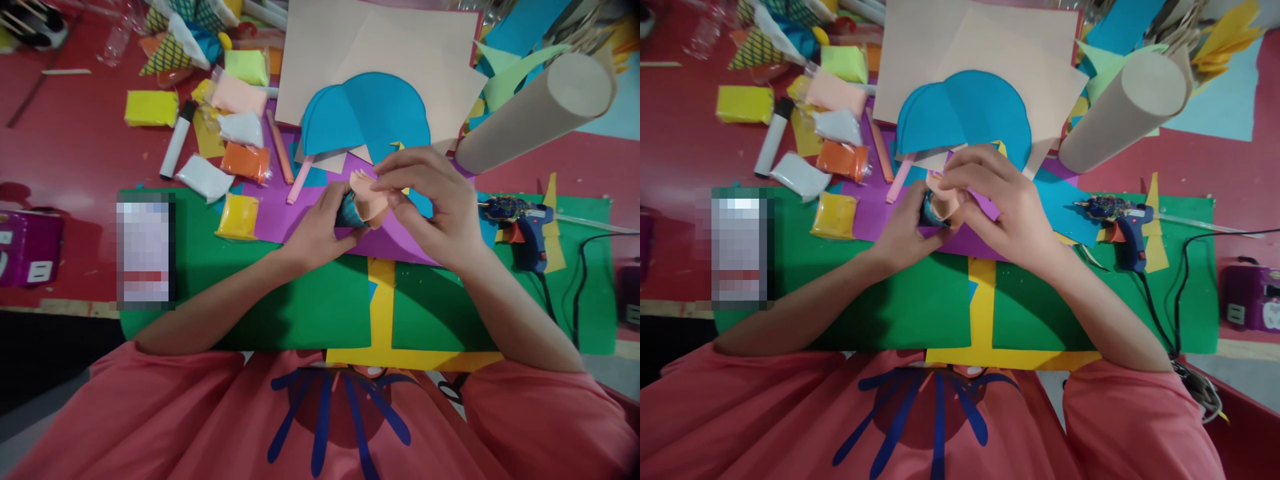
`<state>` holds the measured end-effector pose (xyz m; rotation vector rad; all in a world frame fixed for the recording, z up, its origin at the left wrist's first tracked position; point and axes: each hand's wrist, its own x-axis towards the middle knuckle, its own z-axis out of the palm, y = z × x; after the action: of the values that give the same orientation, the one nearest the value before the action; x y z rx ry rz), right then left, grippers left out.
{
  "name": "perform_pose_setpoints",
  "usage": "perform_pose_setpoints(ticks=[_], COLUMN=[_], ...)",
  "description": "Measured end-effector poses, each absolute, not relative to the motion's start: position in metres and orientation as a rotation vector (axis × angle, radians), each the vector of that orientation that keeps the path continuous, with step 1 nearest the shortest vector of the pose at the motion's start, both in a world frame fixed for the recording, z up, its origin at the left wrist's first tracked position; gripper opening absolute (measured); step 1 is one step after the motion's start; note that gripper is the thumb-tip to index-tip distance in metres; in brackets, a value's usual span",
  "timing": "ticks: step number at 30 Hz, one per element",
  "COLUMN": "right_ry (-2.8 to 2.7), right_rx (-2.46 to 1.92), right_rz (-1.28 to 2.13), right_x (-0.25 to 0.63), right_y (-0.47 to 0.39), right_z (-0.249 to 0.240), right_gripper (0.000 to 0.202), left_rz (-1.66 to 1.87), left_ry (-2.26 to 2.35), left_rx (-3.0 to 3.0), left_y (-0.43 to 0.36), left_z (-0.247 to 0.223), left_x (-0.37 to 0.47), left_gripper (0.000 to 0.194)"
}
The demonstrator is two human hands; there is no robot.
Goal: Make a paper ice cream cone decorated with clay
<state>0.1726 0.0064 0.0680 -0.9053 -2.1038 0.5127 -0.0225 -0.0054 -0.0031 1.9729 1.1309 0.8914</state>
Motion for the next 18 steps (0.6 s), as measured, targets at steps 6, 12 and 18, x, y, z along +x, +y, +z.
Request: perform_pose_setpoints(ticks=[6,12,18], right_ry=[-2.202,-2.345,-2.372], right_rx=[-0.927,-0.919,-0.932], right_rz=[0.496,0.443,0.531], right_x=[0.184,0.183,0.181], right_y=[0.012,0.013,0.012], right_z=[0.079,0.084,0.079], right_gripper=[0.014,0.012,0.016], left_rz=[0.783,0.721,0.717], left_ry=[0.889,0.764,0.793], left_rx=[1.606,1.28,1.265], left_y=[0.0,0.001,-0.001], left_z=[0.002,0.012,0.018], left_x=[-0.023,-0.02,-0.019], left_gripper=[0.043,0.042,0.045])
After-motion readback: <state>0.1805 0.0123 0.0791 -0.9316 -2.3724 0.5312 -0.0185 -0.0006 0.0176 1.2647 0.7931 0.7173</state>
